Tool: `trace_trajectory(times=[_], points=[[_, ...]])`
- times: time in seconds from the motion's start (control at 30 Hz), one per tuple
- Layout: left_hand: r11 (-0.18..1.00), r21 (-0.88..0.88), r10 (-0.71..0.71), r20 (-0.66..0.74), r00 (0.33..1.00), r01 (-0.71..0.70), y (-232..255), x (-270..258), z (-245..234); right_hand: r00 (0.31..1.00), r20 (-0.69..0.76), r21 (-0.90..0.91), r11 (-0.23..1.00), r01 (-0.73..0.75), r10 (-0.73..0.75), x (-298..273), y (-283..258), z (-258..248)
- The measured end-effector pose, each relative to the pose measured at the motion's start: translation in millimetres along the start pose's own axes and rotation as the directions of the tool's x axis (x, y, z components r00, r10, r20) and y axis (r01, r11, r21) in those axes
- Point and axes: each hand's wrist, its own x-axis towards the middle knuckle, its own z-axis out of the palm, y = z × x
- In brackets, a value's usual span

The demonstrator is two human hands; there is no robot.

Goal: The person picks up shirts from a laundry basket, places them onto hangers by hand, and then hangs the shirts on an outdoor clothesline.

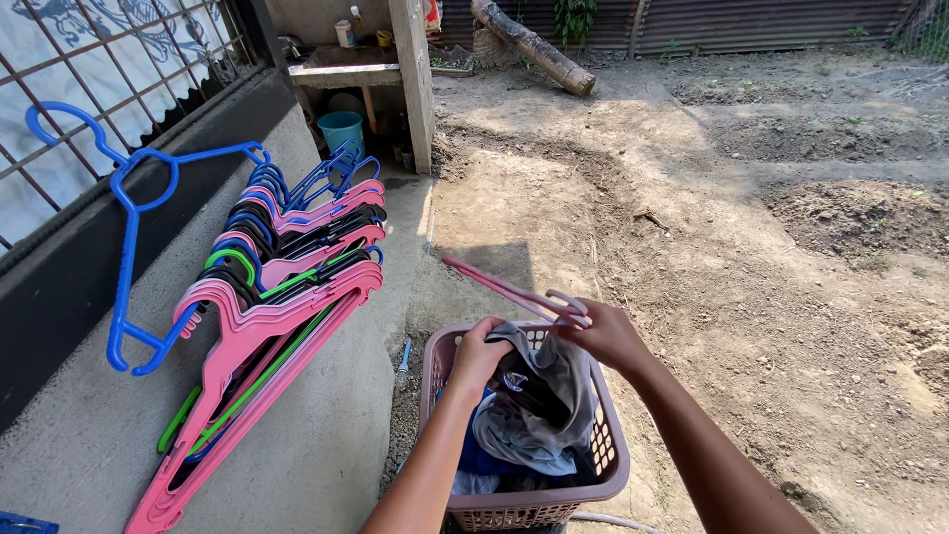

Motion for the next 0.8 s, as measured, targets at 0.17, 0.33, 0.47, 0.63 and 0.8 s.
trace_trajectory(times=[0.17,0.33,0.47,0.63,0.8], points=[[0.627,0.345,0.621,0.320,0.715,-0.699,112,-23,7,0.980,0.143,0.588,0.808,0.031,-0.141,-5,-19,17],[0.622,0.406,0.686,0.131,0.716,-0.670,122,-56,1,0.999,0.021,0.514,0.858,0.027,-0.045,14,-17,33],[0.751,0.579,0.350,0.059,0.935,-0.317,76,-82,8,0.989,-0.122,0.539,0.842,-0.009,0.089,14,-38,16],[0.778,0.628,-0.041,-0.003,0.999,0.034,-6,-84,27,0.968,-0.235,0.620,0.780,0.078,0.090,15,-59,0],[0.678,-0.526,-0.479,0.212,0.852,0.513,-9,-35,15,0.929,-0.301,0.690,0.722,0.057,0.215,11,-49,-22]])
